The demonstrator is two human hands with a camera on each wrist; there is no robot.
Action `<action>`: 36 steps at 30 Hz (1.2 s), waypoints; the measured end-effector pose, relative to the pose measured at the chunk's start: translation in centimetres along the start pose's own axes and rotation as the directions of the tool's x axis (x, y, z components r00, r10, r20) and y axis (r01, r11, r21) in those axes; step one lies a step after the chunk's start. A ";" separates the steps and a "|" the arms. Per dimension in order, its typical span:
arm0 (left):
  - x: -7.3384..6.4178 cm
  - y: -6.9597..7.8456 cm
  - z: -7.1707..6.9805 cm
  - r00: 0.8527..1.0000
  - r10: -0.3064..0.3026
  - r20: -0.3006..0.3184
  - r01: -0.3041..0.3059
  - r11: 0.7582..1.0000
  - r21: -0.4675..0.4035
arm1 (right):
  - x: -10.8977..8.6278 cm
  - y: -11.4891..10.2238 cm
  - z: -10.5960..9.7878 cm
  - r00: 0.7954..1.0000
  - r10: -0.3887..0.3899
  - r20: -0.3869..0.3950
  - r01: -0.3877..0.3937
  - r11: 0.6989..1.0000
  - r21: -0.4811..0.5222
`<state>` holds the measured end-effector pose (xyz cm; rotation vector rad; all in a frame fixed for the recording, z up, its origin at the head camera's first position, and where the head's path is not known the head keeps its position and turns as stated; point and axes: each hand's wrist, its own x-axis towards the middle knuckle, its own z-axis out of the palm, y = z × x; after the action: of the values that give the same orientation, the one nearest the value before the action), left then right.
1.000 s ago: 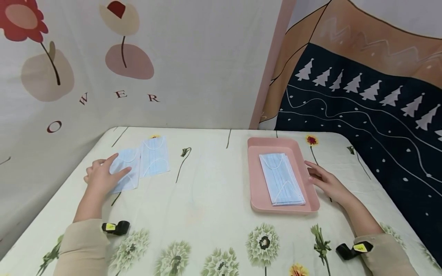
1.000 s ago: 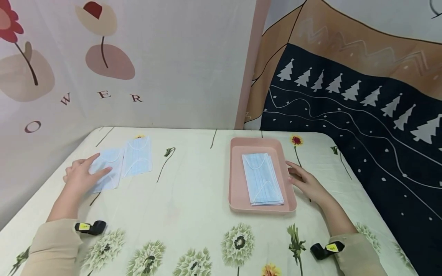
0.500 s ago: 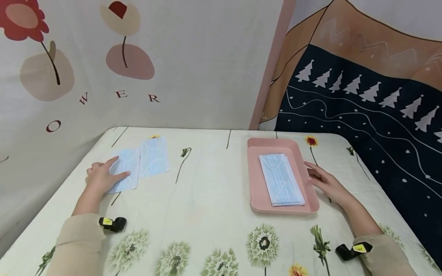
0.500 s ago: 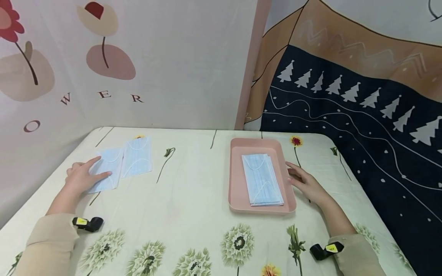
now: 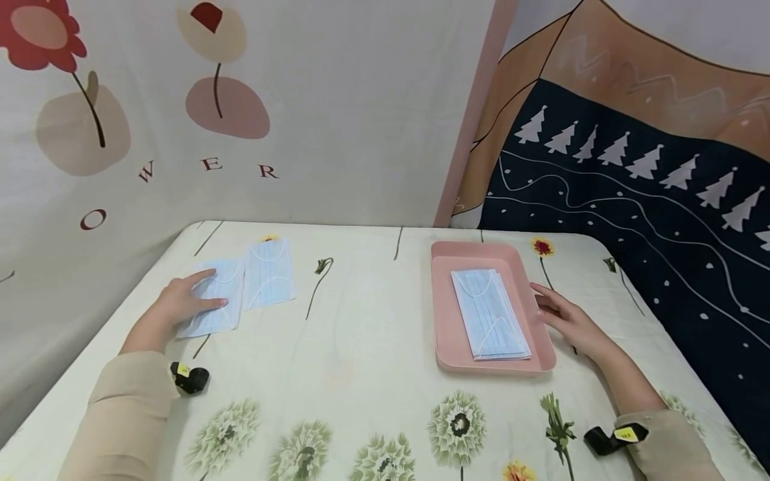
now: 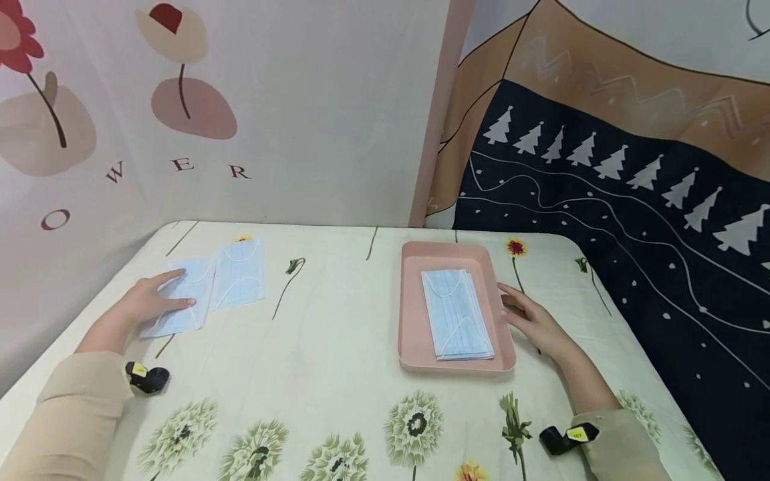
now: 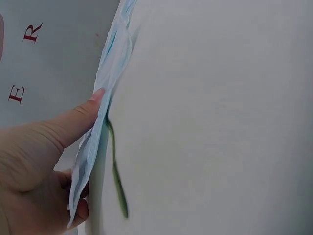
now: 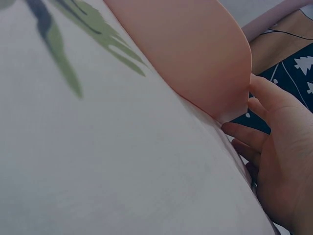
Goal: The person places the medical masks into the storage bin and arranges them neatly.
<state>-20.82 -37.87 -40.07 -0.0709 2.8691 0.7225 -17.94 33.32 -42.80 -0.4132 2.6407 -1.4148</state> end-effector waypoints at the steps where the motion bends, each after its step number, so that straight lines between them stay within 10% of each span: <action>1: 0.0 0.0 0.0 1.000 0.005 0.004 -0.005 1.000 -0.009 | 0.0 0.0 0.0 1.000 0.000 -0.001 0.000 1.000 0.000; 20: 0.5 0.1 0.4 0.999 -0.032 -0.003 0.031 0.985 -0.167 | 0.0 0.6 0.1 0.997 -0.072 -0.005 0.072 0.997 0.036; 36: 0.2 0.4 0.4 0.999 -0.020 -0.044 0.015 0.993 -0.116 | 0.0 0.6 0.1 0.998 -0.056 -0.001 0.056 0.998 0.028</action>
<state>-21.01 -37.31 -40.28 -0.1292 2.8634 0.8940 -18.04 33.54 -43.30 -0.4869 2.6258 -1.4663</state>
